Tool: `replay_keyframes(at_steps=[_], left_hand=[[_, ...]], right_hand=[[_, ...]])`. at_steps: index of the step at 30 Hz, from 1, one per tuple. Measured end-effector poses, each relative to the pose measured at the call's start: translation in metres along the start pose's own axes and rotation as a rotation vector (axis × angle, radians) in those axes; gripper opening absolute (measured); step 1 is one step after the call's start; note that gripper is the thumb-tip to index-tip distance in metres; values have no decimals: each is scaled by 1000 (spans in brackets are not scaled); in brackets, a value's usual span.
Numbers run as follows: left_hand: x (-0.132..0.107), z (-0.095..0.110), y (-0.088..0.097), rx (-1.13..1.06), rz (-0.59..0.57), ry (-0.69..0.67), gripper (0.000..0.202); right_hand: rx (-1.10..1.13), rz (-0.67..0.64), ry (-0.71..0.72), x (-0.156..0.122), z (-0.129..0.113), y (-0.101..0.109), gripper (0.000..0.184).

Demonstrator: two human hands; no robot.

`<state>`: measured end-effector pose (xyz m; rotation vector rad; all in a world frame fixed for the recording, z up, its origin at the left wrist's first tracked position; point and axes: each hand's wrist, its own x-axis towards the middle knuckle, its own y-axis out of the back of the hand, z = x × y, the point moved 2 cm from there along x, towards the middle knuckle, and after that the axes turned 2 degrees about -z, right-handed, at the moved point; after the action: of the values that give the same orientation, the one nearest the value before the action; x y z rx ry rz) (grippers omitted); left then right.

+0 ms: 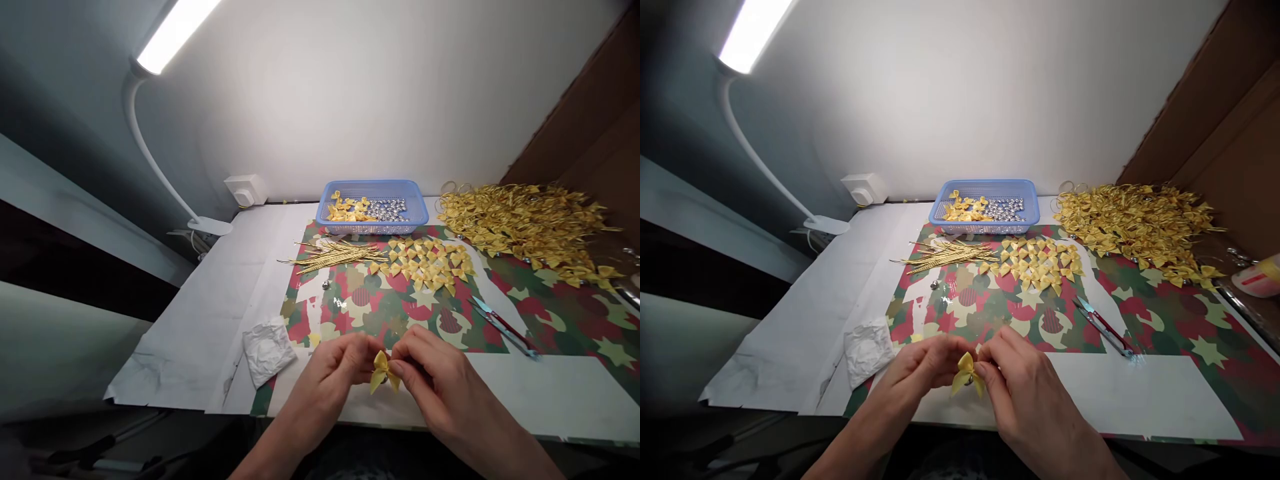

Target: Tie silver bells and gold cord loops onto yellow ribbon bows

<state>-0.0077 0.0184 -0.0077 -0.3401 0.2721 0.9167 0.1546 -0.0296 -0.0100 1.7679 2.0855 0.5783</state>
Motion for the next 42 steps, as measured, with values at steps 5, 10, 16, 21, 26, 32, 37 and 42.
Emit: replay_keyframes(at_steps=[5,10,16,21,26,32,37,42], left_hand=[[5,-4,1,269,50,-38,30],[12,-7,4,361,95,-39,30],[19,-7,8,605,214,-90,21],[24,-8,9,737,295,-114,14],[27,-2,11,823,307,-120,11],[44,27,36,975,469,-168,18],[70,55,73,1173,662,-158,16],[101,65,97,1301,706,-80,21]], right_hand=[[-13,15,-12,4,4,-4,25],[50,91,-13,7,16,0,26],[-20,209,-27,15,38,12,27],[-10,204,-36,20,46,8,29],[72,235,6,17,54,1,27],[139,336,24,8,66,-9,29],[205,447,55,4,66,-19,33],[377,559,-63,2,65,-22,34]])
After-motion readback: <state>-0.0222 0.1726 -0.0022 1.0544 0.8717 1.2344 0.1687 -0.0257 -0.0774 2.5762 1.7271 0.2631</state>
